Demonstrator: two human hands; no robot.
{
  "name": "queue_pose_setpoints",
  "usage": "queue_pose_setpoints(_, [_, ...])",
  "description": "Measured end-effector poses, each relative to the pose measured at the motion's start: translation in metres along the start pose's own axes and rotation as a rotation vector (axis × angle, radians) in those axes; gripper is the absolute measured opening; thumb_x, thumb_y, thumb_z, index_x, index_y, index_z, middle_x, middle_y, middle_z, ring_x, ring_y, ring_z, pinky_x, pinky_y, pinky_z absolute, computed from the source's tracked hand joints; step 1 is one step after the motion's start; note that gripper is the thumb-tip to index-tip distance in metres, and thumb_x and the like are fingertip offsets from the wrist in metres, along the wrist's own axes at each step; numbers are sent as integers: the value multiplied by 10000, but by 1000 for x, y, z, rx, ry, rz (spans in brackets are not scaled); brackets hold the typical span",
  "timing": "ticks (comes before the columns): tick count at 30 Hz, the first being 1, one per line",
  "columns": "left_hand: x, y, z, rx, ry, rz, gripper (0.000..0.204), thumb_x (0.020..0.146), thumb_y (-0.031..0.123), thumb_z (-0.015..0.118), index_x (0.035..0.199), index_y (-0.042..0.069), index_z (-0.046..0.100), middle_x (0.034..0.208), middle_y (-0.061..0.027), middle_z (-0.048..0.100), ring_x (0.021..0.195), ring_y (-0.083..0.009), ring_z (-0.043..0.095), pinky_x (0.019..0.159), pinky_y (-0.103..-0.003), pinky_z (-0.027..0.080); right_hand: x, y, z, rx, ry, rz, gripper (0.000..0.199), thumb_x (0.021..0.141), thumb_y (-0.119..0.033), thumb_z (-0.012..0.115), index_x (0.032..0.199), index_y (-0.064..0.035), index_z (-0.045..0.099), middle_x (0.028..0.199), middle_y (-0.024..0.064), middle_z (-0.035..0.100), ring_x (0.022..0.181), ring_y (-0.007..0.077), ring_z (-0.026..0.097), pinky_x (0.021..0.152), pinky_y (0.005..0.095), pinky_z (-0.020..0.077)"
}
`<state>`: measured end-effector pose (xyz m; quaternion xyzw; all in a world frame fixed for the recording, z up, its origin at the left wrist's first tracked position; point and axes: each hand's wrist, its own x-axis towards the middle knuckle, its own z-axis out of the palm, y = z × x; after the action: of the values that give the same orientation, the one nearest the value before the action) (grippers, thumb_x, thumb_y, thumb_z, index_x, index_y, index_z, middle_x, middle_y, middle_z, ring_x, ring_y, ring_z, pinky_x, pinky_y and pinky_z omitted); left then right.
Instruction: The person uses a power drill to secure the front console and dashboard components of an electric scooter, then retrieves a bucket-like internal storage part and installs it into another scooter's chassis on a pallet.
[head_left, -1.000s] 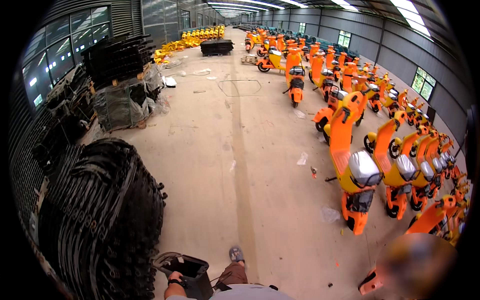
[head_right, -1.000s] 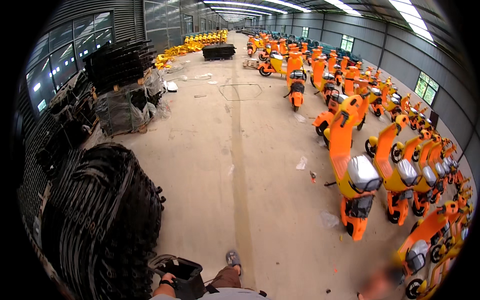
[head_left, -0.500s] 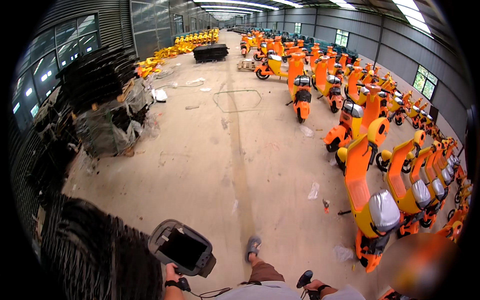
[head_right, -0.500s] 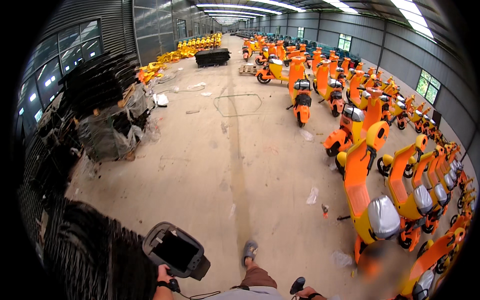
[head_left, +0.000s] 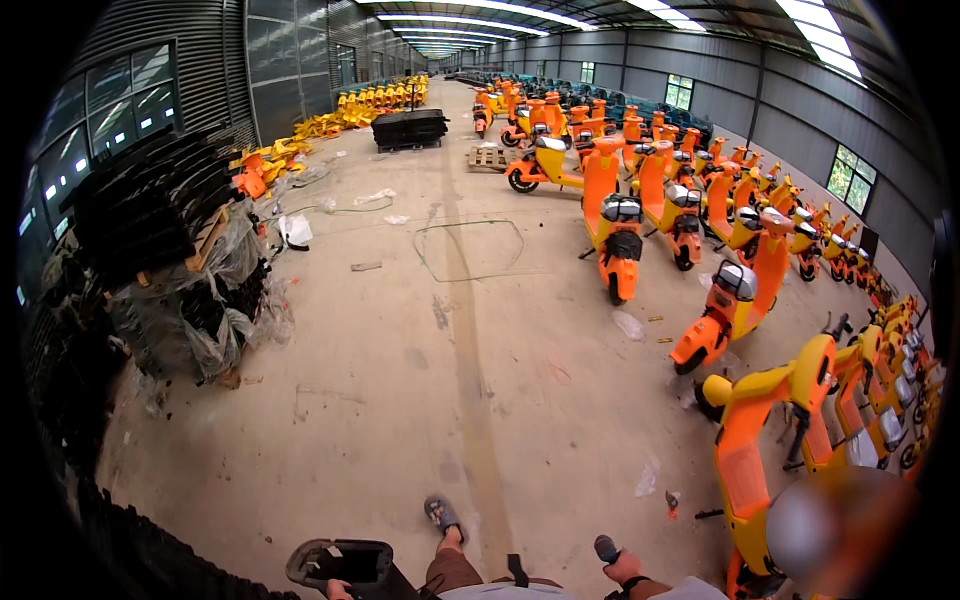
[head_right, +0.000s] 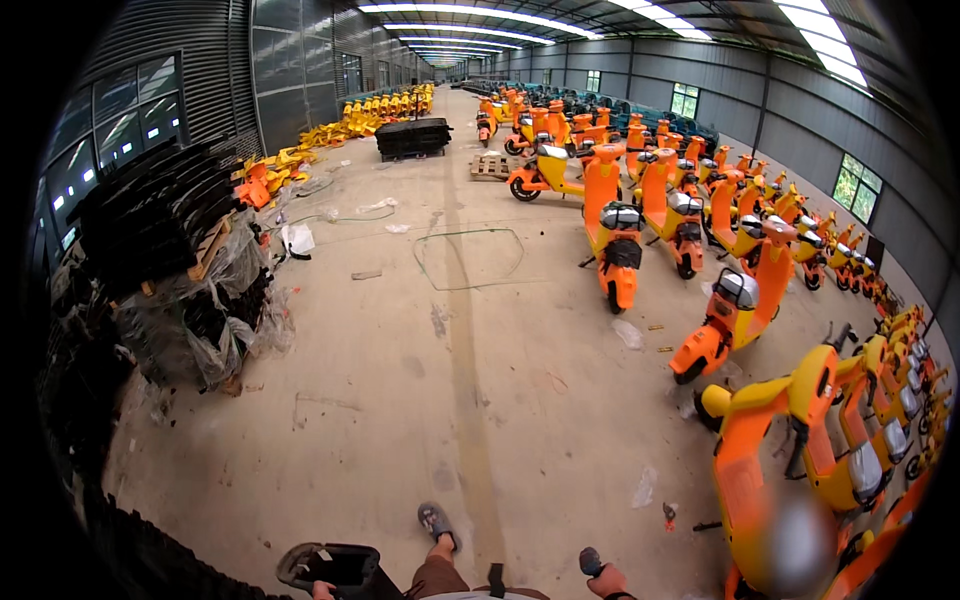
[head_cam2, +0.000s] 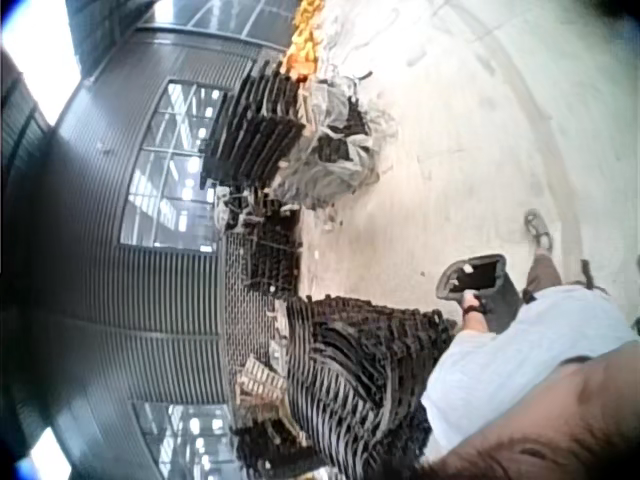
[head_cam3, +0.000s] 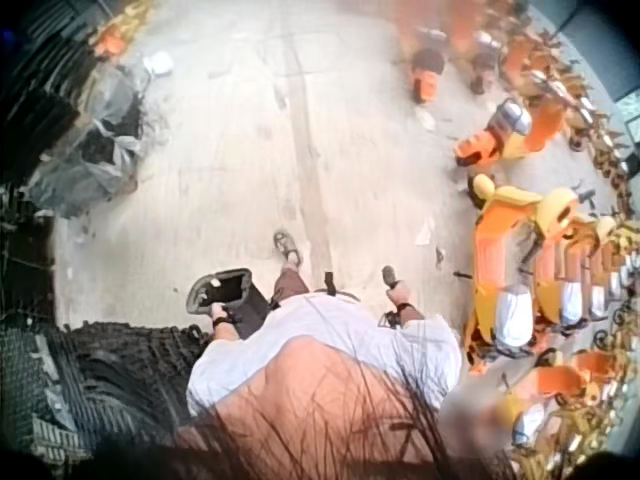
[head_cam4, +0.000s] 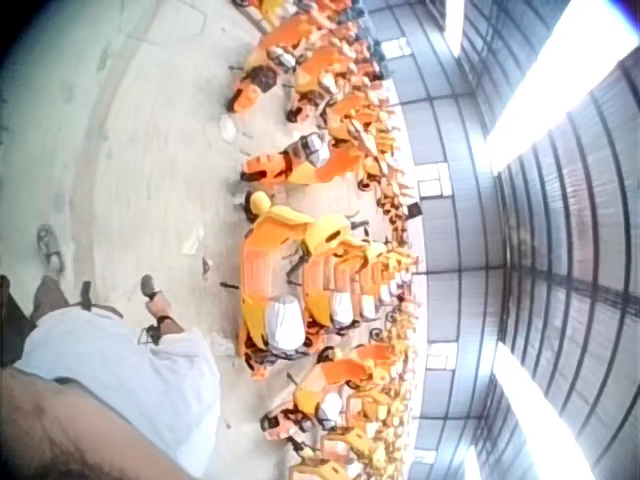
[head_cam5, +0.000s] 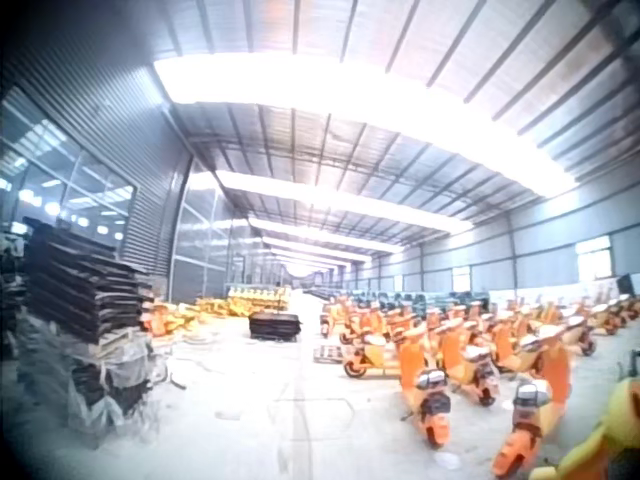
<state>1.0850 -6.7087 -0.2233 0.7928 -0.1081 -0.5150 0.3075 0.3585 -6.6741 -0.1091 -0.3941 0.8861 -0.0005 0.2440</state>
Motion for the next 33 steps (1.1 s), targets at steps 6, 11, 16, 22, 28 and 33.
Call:
queue_pose_setpoints(6, [115, 137, 63, -91, 22, -165, 332, 816, 338, 679, 921, 24, 697, 951, -229, 694, 806, -334, 670, 775, -419, 557, 100, -149, -41, -138, -428, 173, 619, 676, -480, 711, 1079, -11, 722, 1108, 209, 710, 1032, 338, 687, 875, 426, 547])
queue_pose_setpoints(11, [188, 229, 70, 496, -164, 284, 234, 806, 259, 676, 838, 30, 710, 904, -290, 674, 757, -396, 644, 776, -453, 557, 190, -231, -49, -275, -792, -77, 577, 763, -523, 695, 1081, -43, 738, 1072, 200, 723, 1032, 314, 693, 894, 418, 534])
queue_pose_setpoints(16, [253, 343, 120, -768, 238, -422, 285, 786, 231, 607, 928, -16, 615, 952, -281, 616, 798, -457, 612, 782, -583, 546, 282, -331, -9, -164, -598, 228, 710, 684, -660, 734, 988, -18, 763, 997, 181, 743, 978, 333, 711, 844, 420, 555])
queue_pose_setpoints(22, [348, 495, 158, -826, 347, -497, 329, 805, 203, 484, 958, -67, 594, 1004, -281, 602, 847, -477, 599, 788, -653, 529, 398, -491, -39, -94, -635, 302, 603, 741, -572, 744, 985, -22, 766, 1032, 166, 741, 992, 302, 704, 852, 389, 543])
queue_pose_setpoints(28, [444, 665, 210, -690, 192, -569, 315, 792, 337, 444, 962, 97, 557, 912, -199, 608, 789, -416, 587, 693, -597, 518, 579, -620, -89, -154, -431, 133, 552, 744, -496, 732, 1019, -17, 742, 1056, 228, 713, 1001, 365, 691, 857, 432, 552])
queue_pose_setpoints(33, [521, 798, 290, -520, 156, -455, 468, 741, 297, 403, 903, -47, 676, 888, -232, 689, 780, -411, 650, 739, -542, 555, 718, -768, -194, -58, -317, 159, 437, 697, -429, 729, 891, -39, 762, 888, 127, 756, 888, 261, 735, 807, 374, 580])
